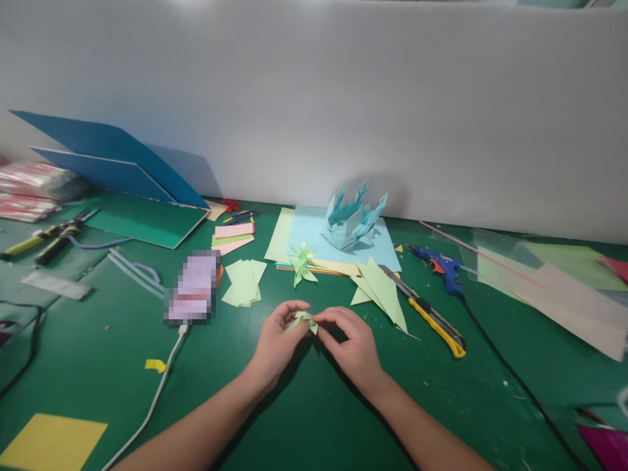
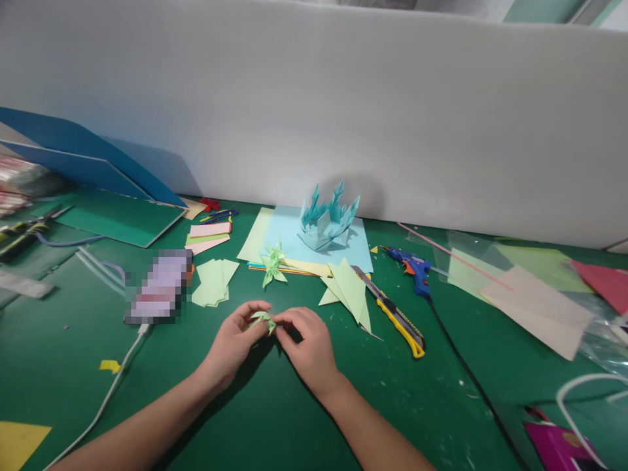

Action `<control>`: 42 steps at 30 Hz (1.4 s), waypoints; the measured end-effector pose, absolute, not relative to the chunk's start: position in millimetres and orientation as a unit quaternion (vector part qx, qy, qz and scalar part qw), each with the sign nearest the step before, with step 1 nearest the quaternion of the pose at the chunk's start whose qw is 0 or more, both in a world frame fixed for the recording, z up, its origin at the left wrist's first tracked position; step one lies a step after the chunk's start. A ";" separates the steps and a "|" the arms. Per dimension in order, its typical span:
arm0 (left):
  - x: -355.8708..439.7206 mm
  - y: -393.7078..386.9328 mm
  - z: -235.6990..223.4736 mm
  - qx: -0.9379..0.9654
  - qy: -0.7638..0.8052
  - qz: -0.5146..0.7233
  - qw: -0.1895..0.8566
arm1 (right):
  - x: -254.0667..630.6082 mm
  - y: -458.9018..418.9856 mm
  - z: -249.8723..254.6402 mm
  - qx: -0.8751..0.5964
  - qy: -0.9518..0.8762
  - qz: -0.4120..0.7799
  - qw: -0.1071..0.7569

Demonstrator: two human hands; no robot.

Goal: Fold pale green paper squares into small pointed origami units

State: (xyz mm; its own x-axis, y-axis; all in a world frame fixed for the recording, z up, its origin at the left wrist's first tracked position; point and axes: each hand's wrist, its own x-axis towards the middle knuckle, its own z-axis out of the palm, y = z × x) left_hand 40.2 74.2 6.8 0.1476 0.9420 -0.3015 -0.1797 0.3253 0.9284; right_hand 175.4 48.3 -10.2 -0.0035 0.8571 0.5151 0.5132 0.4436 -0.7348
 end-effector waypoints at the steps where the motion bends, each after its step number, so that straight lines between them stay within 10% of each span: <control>1: 40.5 74.4 6.6 0.384 0.487 0.438 0.651 | 175.3 48.2 -10.5 -0.502 -0.681 0.178 0.503; 42: 38.3 70.1 12.1 0.439 0.473 0.436 0.628 | 175.8 52.5 -14.9 -0.458 -0.571 0.345 0.588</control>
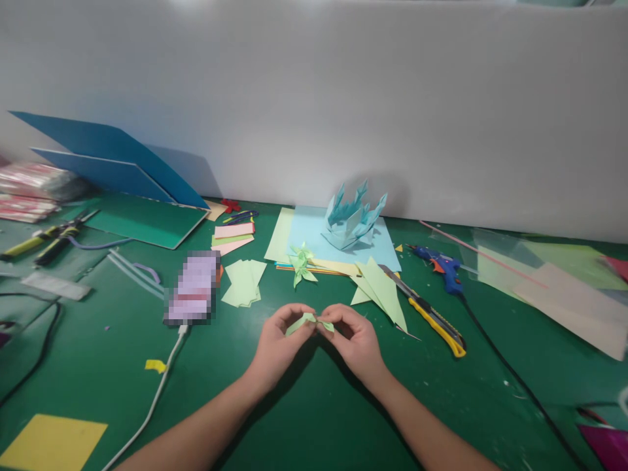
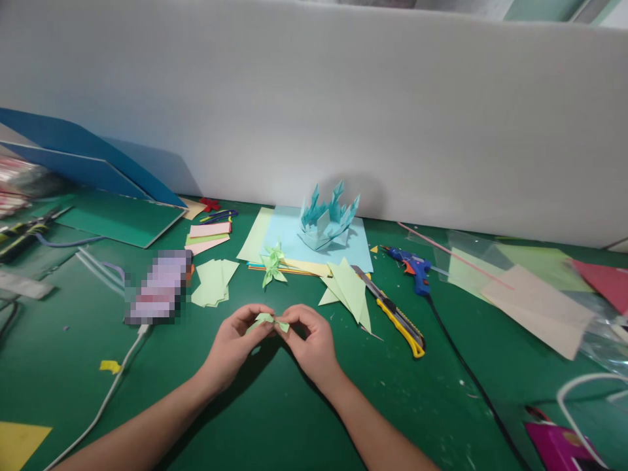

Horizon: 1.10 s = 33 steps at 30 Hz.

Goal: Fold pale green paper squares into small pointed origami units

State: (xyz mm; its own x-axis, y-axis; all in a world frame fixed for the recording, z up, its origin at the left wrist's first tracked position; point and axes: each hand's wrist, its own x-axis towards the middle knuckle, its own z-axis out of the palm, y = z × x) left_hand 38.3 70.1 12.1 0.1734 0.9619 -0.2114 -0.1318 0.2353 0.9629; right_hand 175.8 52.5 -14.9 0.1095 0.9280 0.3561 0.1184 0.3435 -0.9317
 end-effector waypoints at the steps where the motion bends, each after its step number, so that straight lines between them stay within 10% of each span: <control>1: 38.3 70.2 11.4 0.435 0.467 0.438 0.633 | 175.7 52.1 -14.9 -0.460 -0.570 0.345 0.587; 33: 34.6 74.1 4.6 0.617 0.490 0.385 0.480 | 176.7 50.1 -9.0 -0.495 -0.628 0.308 0.515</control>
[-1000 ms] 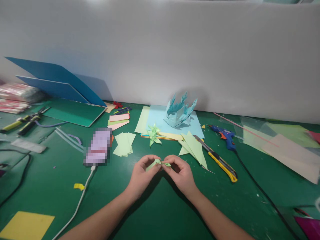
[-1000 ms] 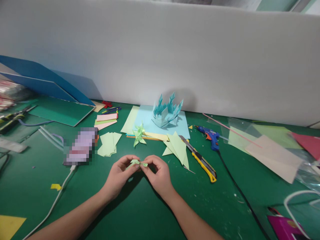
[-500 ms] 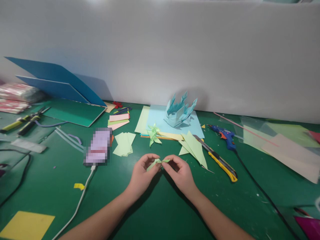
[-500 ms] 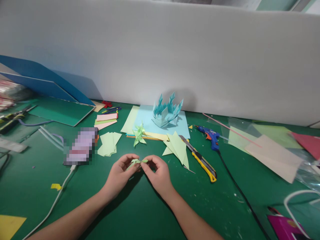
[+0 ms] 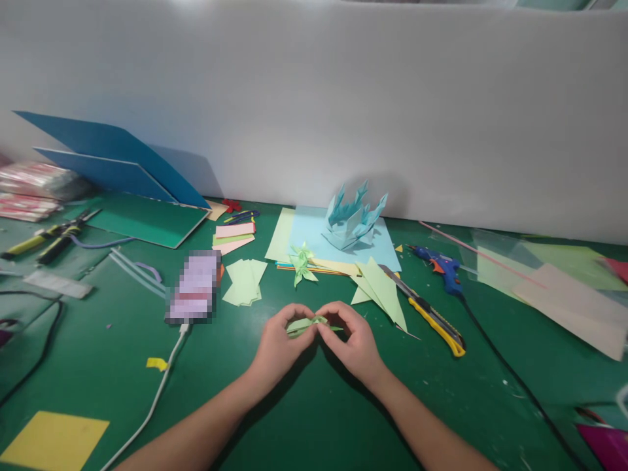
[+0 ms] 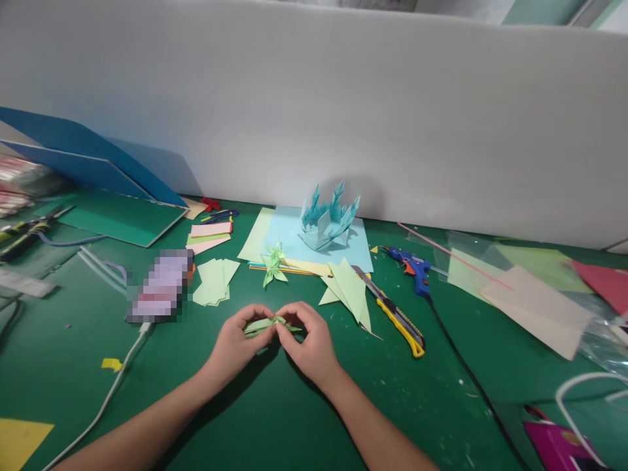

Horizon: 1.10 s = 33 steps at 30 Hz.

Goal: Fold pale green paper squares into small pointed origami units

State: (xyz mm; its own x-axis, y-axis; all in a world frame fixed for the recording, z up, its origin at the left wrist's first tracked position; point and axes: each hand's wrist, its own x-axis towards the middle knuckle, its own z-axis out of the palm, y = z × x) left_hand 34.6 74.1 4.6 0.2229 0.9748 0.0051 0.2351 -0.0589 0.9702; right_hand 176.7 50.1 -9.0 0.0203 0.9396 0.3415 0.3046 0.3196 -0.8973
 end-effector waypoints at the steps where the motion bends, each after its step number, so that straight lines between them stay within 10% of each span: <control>1: 34.8 74.0 4.7 0.623 0.491 0.384 0.473 | 177.1 50.3 -9.3 -0.495 -0.627 0.310 0.516; 22: 35.2 77.0 11.4 0.545 0.510 0.358 0.561 | 182.6 53.3 -12.9 -0.470 -0.671 0.293 0.493; 33: 35.9 79.2 4.0 0.429 0.456 0.409 0.664 | 183.3 53.6 -8.1 -0.490 -0.544 0.467 0.496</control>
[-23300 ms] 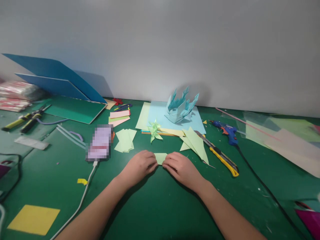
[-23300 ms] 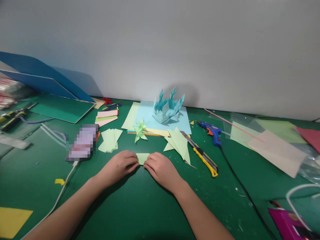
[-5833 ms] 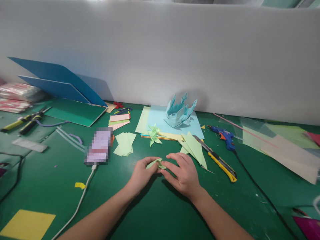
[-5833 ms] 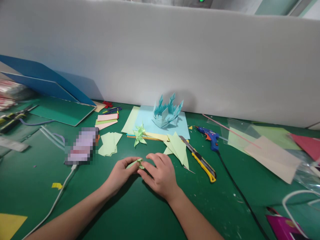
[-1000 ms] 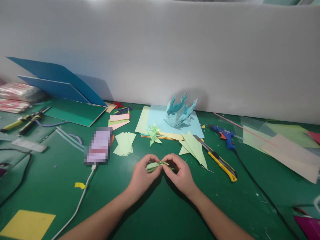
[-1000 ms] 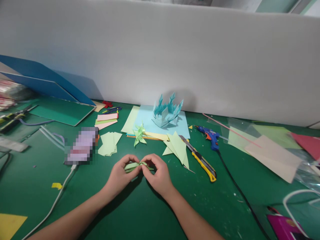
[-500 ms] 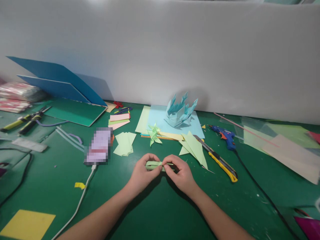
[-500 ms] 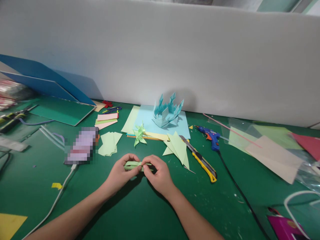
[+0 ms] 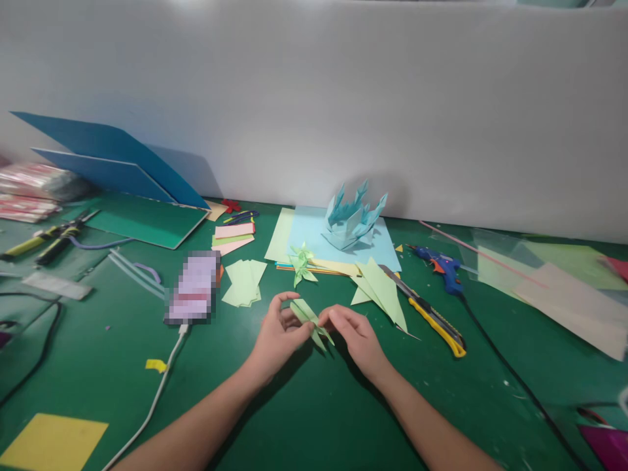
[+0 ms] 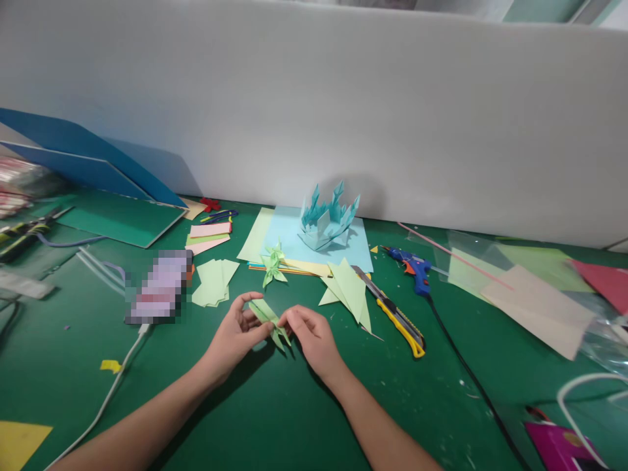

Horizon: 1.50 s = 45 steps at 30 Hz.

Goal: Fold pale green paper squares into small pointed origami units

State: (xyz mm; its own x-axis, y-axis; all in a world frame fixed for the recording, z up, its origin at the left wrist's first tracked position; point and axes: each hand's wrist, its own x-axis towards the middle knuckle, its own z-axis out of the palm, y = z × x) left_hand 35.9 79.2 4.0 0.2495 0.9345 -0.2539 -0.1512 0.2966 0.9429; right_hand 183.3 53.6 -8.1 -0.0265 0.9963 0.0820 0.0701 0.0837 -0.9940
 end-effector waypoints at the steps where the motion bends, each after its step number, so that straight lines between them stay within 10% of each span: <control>1: 36.2 79.3 3.8 0.433 0.451 0.414 0.662 | 183.3 54.3 -8.0 -0.492 -0.527 0.483 0.497; 45: 36.3 79.9 12.3 0.461 0.483 0.367 0.648 | 183.6 58.5 -2.0 -0.503 -0.412 0.609 0.454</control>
